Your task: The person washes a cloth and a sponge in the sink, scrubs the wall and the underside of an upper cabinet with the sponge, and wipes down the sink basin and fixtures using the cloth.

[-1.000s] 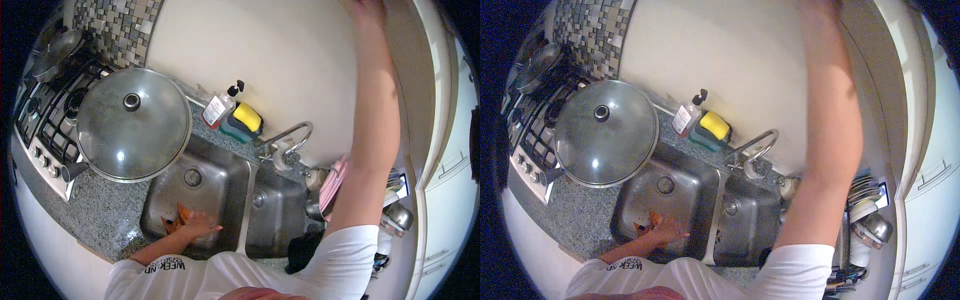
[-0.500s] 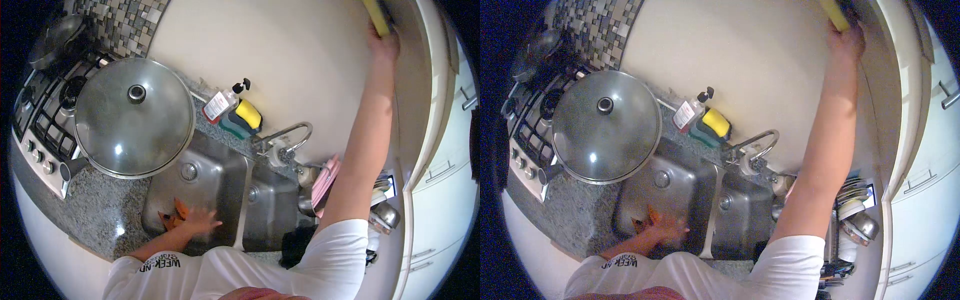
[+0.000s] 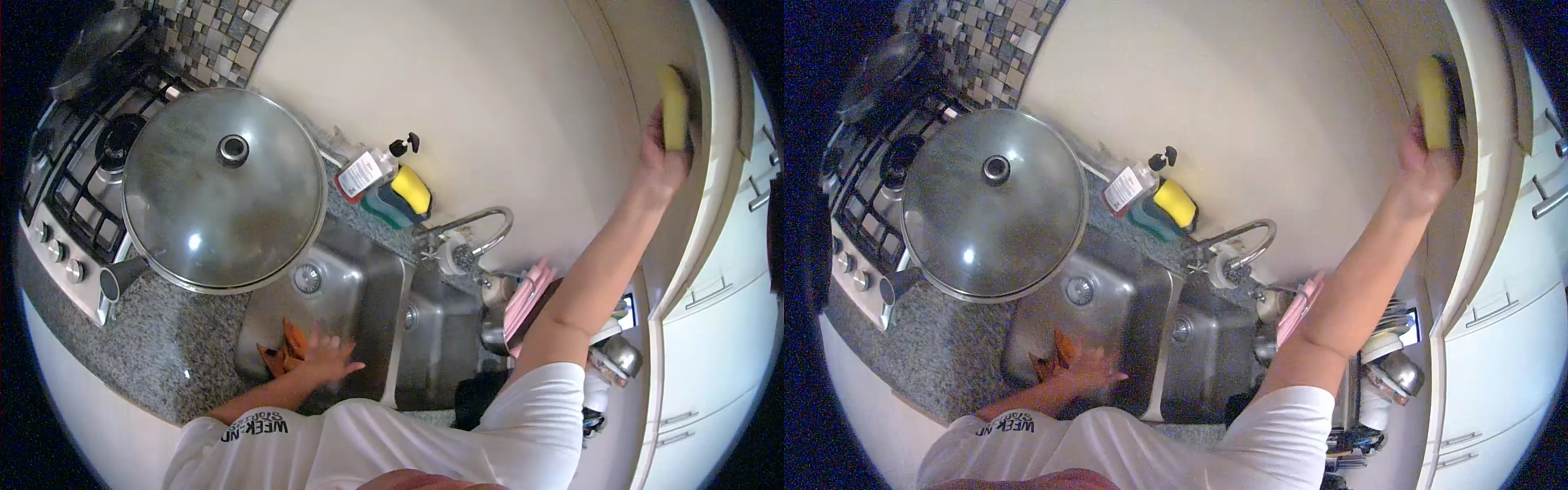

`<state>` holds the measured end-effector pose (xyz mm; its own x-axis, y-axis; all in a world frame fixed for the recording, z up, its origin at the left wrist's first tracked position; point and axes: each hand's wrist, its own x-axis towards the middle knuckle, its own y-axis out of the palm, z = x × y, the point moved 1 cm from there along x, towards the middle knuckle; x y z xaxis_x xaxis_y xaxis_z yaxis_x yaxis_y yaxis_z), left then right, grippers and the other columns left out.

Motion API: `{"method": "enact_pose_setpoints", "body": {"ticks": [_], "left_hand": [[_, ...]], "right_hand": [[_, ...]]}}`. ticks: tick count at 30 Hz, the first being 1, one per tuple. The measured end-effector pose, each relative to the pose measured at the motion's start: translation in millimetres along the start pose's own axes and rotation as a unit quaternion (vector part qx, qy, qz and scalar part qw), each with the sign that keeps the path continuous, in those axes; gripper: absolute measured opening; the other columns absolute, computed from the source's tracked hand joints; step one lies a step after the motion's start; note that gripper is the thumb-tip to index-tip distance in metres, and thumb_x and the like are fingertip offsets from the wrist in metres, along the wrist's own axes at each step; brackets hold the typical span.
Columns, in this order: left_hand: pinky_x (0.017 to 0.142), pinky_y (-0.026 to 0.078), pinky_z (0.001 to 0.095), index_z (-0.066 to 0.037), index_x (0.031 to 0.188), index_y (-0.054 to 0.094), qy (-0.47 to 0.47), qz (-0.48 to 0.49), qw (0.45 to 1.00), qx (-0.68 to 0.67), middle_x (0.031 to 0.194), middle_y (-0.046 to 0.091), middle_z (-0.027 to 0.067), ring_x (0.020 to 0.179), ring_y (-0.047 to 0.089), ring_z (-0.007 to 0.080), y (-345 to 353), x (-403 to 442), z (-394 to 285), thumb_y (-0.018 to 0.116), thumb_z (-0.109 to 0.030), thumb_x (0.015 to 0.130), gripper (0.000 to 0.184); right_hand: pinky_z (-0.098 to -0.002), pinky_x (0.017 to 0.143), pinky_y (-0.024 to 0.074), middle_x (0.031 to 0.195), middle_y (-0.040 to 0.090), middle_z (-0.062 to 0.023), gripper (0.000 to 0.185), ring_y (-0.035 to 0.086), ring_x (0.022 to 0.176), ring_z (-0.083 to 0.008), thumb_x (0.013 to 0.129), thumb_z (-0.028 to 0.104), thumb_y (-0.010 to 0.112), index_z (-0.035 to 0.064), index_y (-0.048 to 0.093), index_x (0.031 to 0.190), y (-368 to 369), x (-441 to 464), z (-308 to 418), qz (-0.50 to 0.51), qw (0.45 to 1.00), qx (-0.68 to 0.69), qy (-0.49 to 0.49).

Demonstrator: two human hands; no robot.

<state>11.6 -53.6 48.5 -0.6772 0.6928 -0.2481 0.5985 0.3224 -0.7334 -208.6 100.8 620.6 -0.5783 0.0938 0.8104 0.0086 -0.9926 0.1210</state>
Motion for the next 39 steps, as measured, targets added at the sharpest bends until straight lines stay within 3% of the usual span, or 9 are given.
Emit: {"method": "enact_pose_setpoints", "body": {"ticks": [11,23,25,29,31,35,36,38,39], "left_hand": [[0.102,0.004,0.0575,-0.01,0.124,0.044,0.011,-0.006,1.0,-0.013,0.114,0.048,0.0179,0.114,0.042,0.0307,31,17,8,0.026,-0.063,0.083,0.07],[0.101,0.004,0.0601,-0.009,0.127,0.041,0.008,0.014,0.999,-0.036,0.124,0.042,0.0232,0.12,0.034,0.0372,26,10,8,0.028,-0.062,0.083,0.07],[0.1,0.004,0.0604,-0.009,0.127,0.039,-0.001,0.004,0.999,-0.05,0.125,0.041,0.0237,0.121,0.033,0.0381,15,15,8,0.029,-0.062,0.083,0.07],[0.101,0.006,0.0591,-0.009,0.129,0.037,0.014,0.008,1.0,-0.023,0.126,0.041,0.0203,0.122,0.034,0.0353,31,6,9,0.028,-0.063,0.082,0.072],[0.101,0.007,0.0575,-0.009,0.129,0.036,0.006,0.025,1.0,-0.015,0.129,0.038,0.0212,0.124,0.03,0.0364,38,15,19,0.03,-0.063,0.082,0.072],[0.103,0.009,0.0536,-0.009,0.131,0.033,-0.048,0.022,0.998,0.018,0.133,0.03,0.0253,0.127,0.022,0.0394,22,14,13,0.034,-0.062,0.082,0.072],[0.104,0.009,0.0531,-0.009,0.132,0.032,-0.063,0.02,0.996,-0.056,0.134,0.029,0.0247,0.128,0.02,0.0378,12,16,14,0.034,-0.062,0.082,0.073],[0.104,0.01,0.052,-0.01,0.134,0.03,-0.089,0.015,0.975,-0.203,0.136,0.026,0.0237,0.13,0.016,0.0348,-1,19,13,0.035,-0.062,0.082,0.074],[0.103,0.014,0.0519,-0.009,0.132,0.031,-0.062,-0.01,0.877,-0.475,0.135,0.029,0.0212,0.129,0.02,0.0326,-1,21,12,0.038,-0.06,0.082,0.071]], "right_hand": [[-0.0456,0.079,0.0475,0.106,0.055,-0.0157,0.031,0.054,0.095,-0.0271,0.083,0.012,0.043,-0.0059,0.051,0.107,-36,23,-16,-0.147,0.987,-0.072,0.003],[-0.0461,0.088,0.0463,0.114,0.047,-0.025,0.034,0.048,0.105,-0.0372,0.088,0.012,0.04,-0.0113,0.043,0.113,2,-22,-3,0.054,0.973,-0.173,-0.143],[-0.0456,0.087,0.0469,0.113,0.048,-0.0248,0.036,0.05,0.101,-0.0364,0.089,0.015,0.041,-0.0114,0.042,0.113,-23,28,4,-0.071,0.997,0.028,-0.023],[-0.0431,0.085,0.0485,0.107,0.052,-0.0244,0.037,0.054,0.095,-0.0345,0.09,0.018,0.042,-0.012,0.043,0.111,-62,37,-41,-0.119,0.993,-0.022,0.007],[-0.0413,0.084,0.0488,0.103,0.054,-0.023,0.036,0.056,0.092,-0.033,0.089,0.018,0.044,-0.0111,0.045,0.11,-55,31,-36,-0.095,0.994,0.031,0.043],[-0.0285,0.075,0.0467,0.092,0.06,-0.008,0.021,0.058,0.086,-0.0173,0.081,0.018,0.06,0.001,0.058,0.093,2,-120,-19,0.074,0.923,-0.363,0.103],[-0.0265,0.073,0.0454,0.084,0.062,-0.0029,0.017,0.056,0.077,-0.0114,0.08,0.019,0.062,0.005,0.062,0.09,-10,-159,-24,0.273,0.881,-0.374,0.102],[-0.0296,0.065,0.0458,0.081,0.062,-0.0016,0.019,0.055,0.07,-0.0119,0.08,0.022,0.063,0.0048,0.061,0.089,-9,-253,-41,0.348,0.829,-0.29,0.328],[-0.0271,0.065,0.0462,0.078,0.061,-0.0011,0.019,0.055,0.07,-0.0089,0.079,0.02,0.064,0.0039,0.06,0.088,-14,-288,-60,0.465,0.757,-0.312,0.336]]}}
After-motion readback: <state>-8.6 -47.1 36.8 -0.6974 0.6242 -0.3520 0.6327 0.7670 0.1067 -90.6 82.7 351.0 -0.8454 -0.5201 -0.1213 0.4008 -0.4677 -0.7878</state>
